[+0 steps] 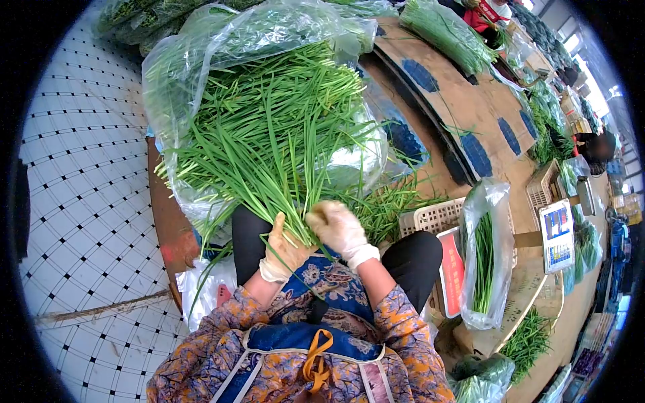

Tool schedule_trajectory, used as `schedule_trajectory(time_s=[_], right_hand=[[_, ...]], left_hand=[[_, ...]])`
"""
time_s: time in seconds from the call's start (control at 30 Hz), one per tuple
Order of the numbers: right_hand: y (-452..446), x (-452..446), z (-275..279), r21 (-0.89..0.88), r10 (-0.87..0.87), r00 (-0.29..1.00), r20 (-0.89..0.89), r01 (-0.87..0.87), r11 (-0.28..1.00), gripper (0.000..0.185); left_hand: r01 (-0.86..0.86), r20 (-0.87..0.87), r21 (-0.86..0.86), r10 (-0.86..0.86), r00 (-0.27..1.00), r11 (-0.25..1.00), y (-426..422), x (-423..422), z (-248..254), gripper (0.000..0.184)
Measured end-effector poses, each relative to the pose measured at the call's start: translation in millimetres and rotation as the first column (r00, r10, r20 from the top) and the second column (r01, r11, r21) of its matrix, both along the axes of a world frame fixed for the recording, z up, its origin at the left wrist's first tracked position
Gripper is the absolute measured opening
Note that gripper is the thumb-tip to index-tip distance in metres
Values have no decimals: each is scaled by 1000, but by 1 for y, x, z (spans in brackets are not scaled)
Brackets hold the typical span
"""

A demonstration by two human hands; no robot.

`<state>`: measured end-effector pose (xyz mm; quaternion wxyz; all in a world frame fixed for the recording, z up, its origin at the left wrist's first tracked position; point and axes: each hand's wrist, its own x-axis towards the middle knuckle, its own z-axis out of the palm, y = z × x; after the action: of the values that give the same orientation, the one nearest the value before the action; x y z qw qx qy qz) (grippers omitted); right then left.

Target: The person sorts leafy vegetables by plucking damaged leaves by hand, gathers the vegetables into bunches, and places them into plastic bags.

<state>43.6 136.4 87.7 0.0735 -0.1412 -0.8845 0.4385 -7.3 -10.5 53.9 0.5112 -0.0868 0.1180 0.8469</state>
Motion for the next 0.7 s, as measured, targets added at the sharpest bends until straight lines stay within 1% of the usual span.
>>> schedule_trajectory(time_s=[0.03,0.07,0.13,0.17,0.2,0.23,0.27,0.3,0.33,0.37,0.4,0.43,0.47,0.5,0.57,0.6,0.63,0.67,0.7], right_hand=[[-9,-5,21,34,33,980,196,-41,999,29],[-14,-7,26,119,90,941,327,-136,983,32],[-14,-7,11,-20,106,951,289,-105,994,28],[-10,-5,7,-19,107,952,288,-106,994,28],[-6,-3,7,-191,61,955,292,-4,982,25],[-6,0,6,-357,17,951,308,99,929,23],[-7,0,4,-358,20,950,312,98,928,23],[-8,0,4,-79,-48,994,95,56,995,20],[-9,-1,5,211,-49,989,-139,78,974,18],[-11,-2,7,213,-52,989,-140,82,974,18],[-16,-5,18,236,-23,999,-30,30,971,20],[-22,-8,28,250,4,997,81,-24,968,23],[-27,-15,33,194,41,961,274,-97,976,29],[-29,-20,17,216,66,964,257,-124,969,29],[-30,-24,4,242,90,967,239,-149,959,28],[-31,-24,6,158,106,971,215,-142,977,27],[-33,-23,6,72,123,974,193,-139,988,26],[-34,-21,4,69,128,972,196,-144,987,26],[-34,-18,1,12,122,986,110,-124,992,24]], left_hand=[[38,52,36,-40,998,999,-2,-1,-8,58],[74,103,75,-82,991,994,-2,-2,-17,58],[79,108,57,-85,991,995,1,-1,-1,56],[42,65,34,-44,997,999,2,0,7,55],[2,23,11,-3,1000,1000,2,1,15,54],[-28,66,47,25,997,998,1,1,7,52],[-31,70,46,27,997,998,1,1,4,52],[-31,96,81,23,995,996,2,1,2,49],[-30,120,119,16,993,992,3,0,-1,46],[-25,121,74,16,993,997,4,0,-8,46],[-23,121,76,14,993,997,6,0,-5,46],[-3,39,32,2,999,999,8,1,2,48],[15,-45,-16,-16,999,1000,9,1,6,50],[-26,-20,-51,25,999,998,7,3,-13,54],[-35,-9,-47,35,999,998,7,3,-8,52],[-51,8,-45,52,999,998,7,3,-6,50],[-28,-54,-7,27,998,1000,5,1,-5,50],[-33,-50,-9,32,998,999,4,1,-5,50],[-43,-69,-84,37,997,996,3,1,-7,48]])
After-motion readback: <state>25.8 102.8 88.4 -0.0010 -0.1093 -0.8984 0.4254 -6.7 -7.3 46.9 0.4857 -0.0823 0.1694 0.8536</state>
